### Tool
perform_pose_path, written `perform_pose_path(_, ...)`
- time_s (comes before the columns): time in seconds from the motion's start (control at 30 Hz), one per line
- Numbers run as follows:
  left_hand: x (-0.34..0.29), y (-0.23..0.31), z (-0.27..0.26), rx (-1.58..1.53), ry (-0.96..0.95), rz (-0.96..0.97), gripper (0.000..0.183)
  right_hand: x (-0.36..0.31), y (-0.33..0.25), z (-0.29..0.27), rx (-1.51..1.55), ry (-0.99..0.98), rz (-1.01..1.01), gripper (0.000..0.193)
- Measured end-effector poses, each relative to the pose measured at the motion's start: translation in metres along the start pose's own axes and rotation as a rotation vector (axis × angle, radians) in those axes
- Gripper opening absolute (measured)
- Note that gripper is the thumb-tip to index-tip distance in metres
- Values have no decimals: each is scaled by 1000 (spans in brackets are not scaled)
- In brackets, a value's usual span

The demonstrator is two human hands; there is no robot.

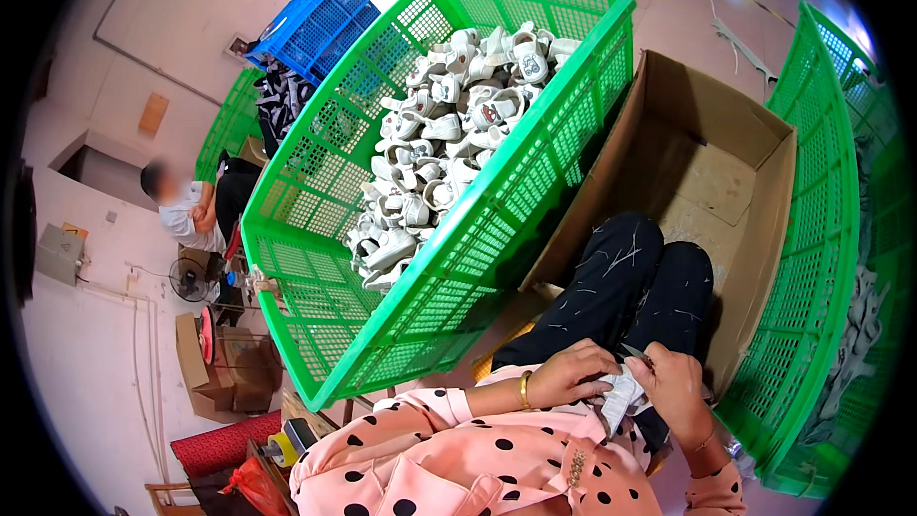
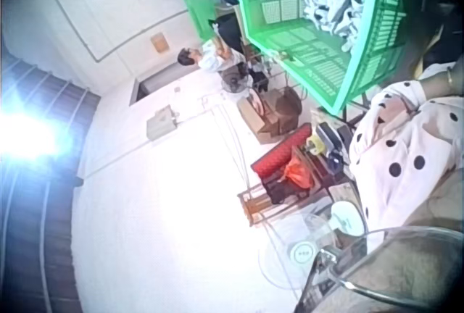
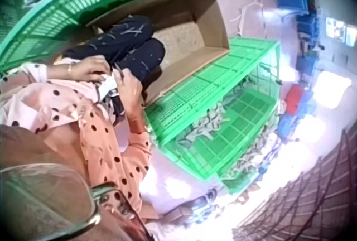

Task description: The person sits on the floor and uses scissors to trim loose threads and excess fabric from the edges of small white shoes. They handle the shoes one at a time, turning them to access different sides, and place the finished items into a green crate.

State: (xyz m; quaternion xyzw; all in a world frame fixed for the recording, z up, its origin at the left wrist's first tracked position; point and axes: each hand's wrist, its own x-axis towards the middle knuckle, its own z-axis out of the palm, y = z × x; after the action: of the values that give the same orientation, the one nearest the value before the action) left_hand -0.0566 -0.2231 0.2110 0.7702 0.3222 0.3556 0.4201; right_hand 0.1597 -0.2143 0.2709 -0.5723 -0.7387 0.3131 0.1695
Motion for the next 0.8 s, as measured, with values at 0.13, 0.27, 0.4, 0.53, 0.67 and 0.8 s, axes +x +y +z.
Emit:
perform_pose_path(0.13, 0, -1, 1, 31, -10, 4, 14, 1, -4, -1, -14, 4, -17, 40)
perform_pose_path(0.27, 3, 0, 2, 57, -21, -3, 9, 0, -7, 0, 13, 35, -19, 38)
perform_pose_path(0.4, 3, 5, -2, 74, -44, -19, 8, -1, -11, 2, -3, 27, -12, 38)
perform_pose_path(0.53, -1, 2, -7, 41, -24, -32, 8, 4, -11, 5, -24, 3, -54, 39)
perform_pose_path(0.67, 23, -33, -47, 165, 78, 21, 9, 58, -18, -7, -138, 68, -283, 38)
perform_pose_path(0.8, 33, -34, -55, 5, 114, -31, 6, 59, -24, -23, -369, 110, -392, 47)
